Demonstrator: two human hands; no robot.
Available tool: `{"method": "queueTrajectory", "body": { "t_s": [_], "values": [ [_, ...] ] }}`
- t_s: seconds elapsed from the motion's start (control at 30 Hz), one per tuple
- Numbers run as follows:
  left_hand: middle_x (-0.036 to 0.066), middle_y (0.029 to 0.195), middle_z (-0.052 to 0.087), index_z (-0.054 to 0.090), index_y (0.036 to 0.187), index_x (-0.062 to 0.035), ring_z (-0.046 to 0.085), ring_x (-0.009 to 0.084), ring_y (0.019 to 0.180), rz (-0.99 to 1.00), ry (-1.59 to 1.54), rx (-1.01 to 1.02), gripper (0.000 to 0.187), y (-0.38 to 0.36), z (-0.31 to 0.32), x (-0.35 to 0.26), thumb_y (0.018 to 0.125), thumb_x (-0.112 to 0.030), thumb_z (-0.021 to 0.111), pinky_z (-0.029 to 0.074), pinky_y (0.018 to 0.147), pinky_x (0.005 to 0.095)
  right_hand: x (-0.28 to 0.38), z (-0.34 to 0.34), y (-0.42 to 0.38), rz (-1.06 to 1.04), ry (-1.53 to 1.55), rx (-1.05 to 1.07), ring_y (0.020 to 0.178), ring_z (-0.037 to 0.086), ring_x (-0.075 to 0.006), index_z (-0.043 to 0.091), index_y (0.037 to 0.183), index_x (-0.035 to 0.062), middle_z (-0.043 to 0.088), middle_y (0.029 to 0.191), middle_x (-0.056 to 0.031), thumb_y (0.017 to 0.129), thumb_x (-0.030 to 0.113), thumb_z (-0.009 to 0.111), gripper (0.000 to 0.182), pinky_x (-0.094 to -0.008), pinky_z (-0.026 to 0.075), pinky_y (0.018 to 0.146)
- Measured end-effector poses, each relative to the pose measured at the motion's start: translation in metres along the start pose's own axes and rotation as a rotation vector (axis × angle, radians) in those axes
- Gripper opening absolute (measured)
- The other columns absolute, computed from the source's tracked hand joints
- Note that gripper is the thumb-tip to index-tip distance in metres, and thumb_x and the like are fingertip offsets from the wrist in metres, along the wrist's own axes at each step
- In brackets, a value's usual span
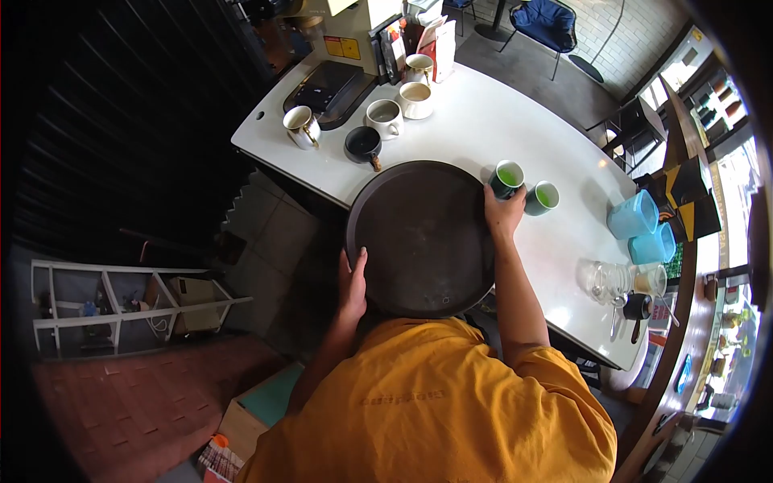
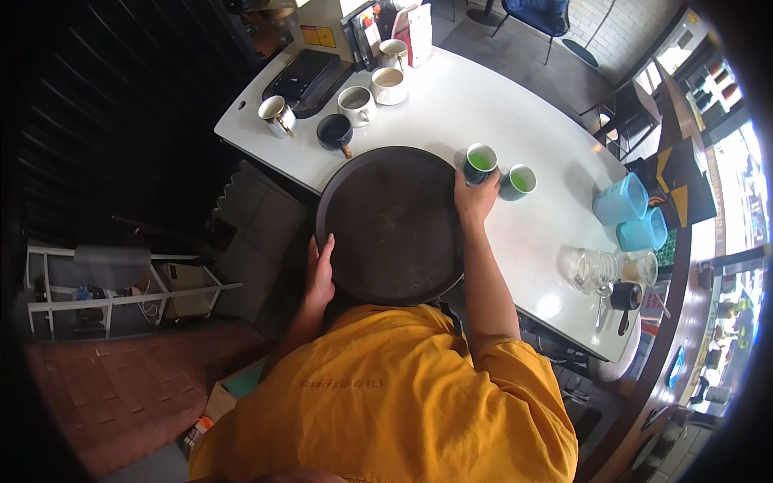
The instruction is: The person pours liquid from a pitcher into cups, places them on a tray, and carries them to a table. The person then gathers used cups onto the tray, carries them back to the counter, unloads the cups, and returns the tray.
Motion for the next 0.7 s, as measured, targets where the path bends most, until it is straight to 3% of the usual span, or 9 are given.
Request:
{"method": "queueTrajectory", "body": {
  "t_s": [0.17, 0.23, 0.27, 0.4, 0.47, 0.7],
  "values": [
    [0.008, 0.135, 0.054, 0.048, 0.139, -0.002, 0.049, 0.0184, 0.124, -0.048, -0.043, 0.037, 0.046, 0.003, -0.015, 0.01, 0.1, -0.026, 0.056, 0.037, 0.106, 0.032, 0.006, 0.002, 0.017, 0.065, -0.011, 0.049, 0.113, 0.056, -0.0446, 0.044, 0.13, -0.0054, 0.06, 0.117, -0.0276, 0.07, 0.031, 0.085, 0.082, -0.0483, 0.044, 0.098],
    [0.007, 0.123, 0.062, 0.057, 0.128, -0.0002, 0.054, 0.015, 0.115, -0.054, -0.181, 0.03, 0.034, 0.003, -0.02, 0.008, 0.101, -0.021, 0.054, 0.04, 0.101, 0.0296, 0.012, 0.001, 0.02, 0.092, 0.024, 0.062, 0.114, 0.057, -0.0422, 0.045, 0.13, -0.0038, 0.06, 0.119, -0.0256, 0.069, 0.032, 0.085, 0.081, -0.0469, 0.045, 0.098],
    [0.009, 0.126, 0.061, 0.056, 0.131, 0.0006, 0.056, 0.0189, 0.116, -0.069, -0.114, -0.041, 0.039, 0.003, -0.023, 0.009, 0.1, -0.023, 0.055, 0.042, 0.101, 0.0317, 0.015, 0.001, 0.021, 0.092, 0.024, 0.064, 0.114, 0.057, -0.0422, 0.045, 0.13, -0.0038, 0.06, 0.119, -0.0256, 0.069, 0.032, 0.085, 0.081, -0.0469, 0.045, 0.098],
    [0.008, 0.123, 0.063, 0.055, 0.133, 0.0006, 0.059, 0.0172, 0.111, -0.082, -0.055, -0.006, 0.041, 0.009, -0.042, 0.026, 0.1, -0.023, 0.057, 0.048, 0.094, 0.033, 0.018, 0.003, 0.028, 0.011, 0.057, 0.086, 0.114, 0.058, -0.0405, 0.047, 0.128, -0.0024, 0.062, 0.119, -0.0246, 0.068, 0.033, 0.086, 0.08, -0.0452, 0.046, 0.097],
    [0.006, 0.117, 0.066, 0.058, 0.129, 0.0033, 0.061, 0.0136, 0.103, -0.12, 0.028, -0.01, 0.037, -0.005, -0.036, 0.011, 0.102, -0.021, 0.056, 0.048, 0.089, 0.0279, 0.024, 0.003, 0.029, -0.052, 0.046, 0.085, 0.114, 0.059, -0.0402, 0.047, 0.128, -0.0023, 0.062, 0.118, -0.0246, 0.068, 0.034, 0.086, 0.08, -0.0449, 0.046, 0.096],
    [0.002, 0.11, 0.068, 0.059, 0.132, -0.0037, 0.063, 0.0084, 0.094, -0.167, 0.108, 0.047, 0.039, -0.004, -0.034, 0.007, 0.099, -0.025, 0.061, 0.052, 0.074, 0.0297, 0.068, -0.016, 0.018, -0.099, 0.154, 0.329, 0.104, 0.065, -0.04, 0.054, 0.123, -0.0009, 0.067, 0.109, -0.0231, 0.068, 0.038, 0.086, 0.074, -0.0443, 0.052, 0.088]
  ]
}}
Point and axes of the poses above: each hand's wrist, its own y-axis towards the middle knuckle, its own z-axis out of the palm, x = y × z, the point moved 1 cm from there along y, towards the middle knuckle
